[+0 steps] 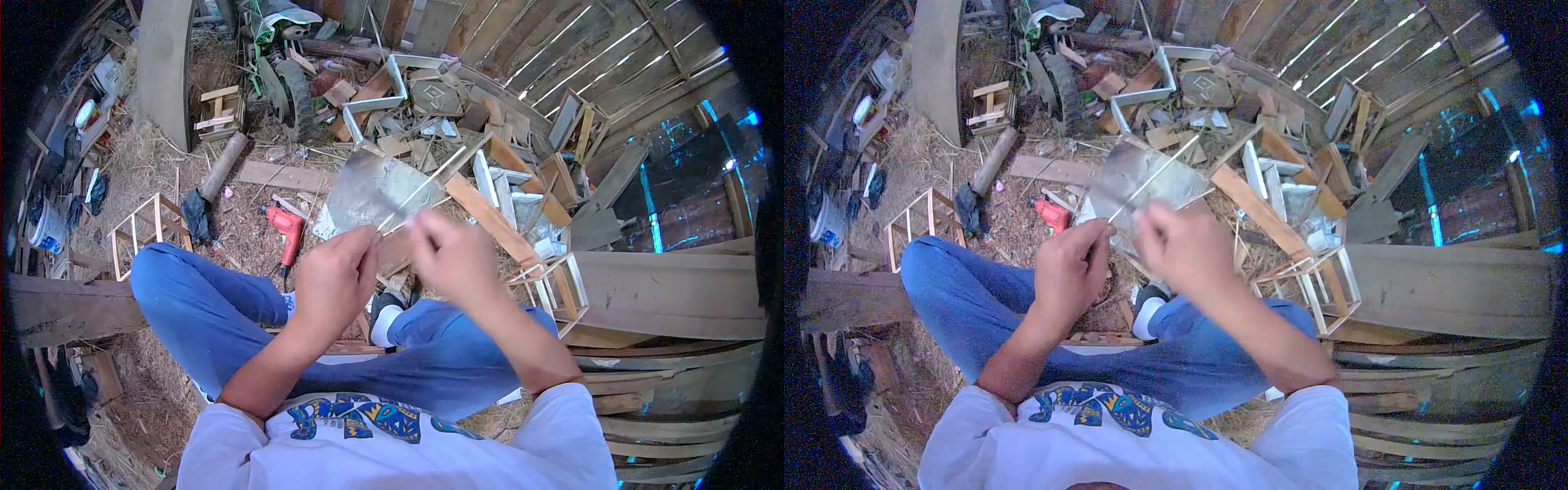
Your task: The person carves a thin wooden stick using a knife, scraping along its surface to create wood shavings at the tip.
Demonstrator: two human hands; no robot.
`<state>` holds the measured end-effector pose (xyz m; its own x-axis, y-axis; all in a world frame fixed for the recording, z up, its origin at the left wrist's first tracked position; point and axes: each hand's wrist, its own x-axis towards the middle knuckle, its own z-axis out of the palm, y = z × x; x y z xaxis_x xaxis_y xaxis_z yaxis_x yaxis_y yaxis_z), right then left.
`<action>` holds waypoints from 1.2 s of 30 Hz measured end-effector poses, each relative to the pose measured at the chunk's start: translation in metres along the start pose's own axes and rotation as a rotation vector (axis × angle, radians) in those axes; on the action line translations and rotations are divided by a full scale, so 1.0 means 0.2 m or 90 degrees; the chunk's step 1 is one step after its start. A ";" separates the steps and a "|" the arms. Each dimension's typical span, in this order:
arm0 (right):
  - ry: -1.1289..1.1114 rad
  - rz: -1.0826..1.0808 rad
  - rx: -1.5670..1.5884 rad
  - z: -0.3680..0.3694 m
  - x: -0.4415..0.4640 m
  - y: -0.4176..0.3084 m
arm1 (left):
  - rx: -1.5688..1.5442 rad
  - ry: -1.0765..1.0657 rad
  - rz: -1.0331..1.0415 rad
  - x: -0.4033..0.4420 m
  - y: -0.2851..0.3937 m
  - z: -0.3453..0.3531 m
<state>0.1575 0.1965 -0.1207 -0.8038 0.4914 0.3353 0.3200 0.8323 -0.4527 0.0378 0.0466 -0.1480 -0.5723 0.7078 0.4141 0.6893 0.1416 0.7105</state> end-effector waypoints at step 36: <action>0.031 0.004 -0.063 0.05 -0.01 0.04 | -0.040 -0.004 0.009 -0.01 -0.04 0.05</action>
<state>0.1566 0.2005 -0.1326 -0.7773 0.5068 0.3727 0.3753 0.8490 -0.3718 0.0376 0.0502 -0.1606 -0.5599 0.7138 0.4207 0.6681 0.0887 0.7388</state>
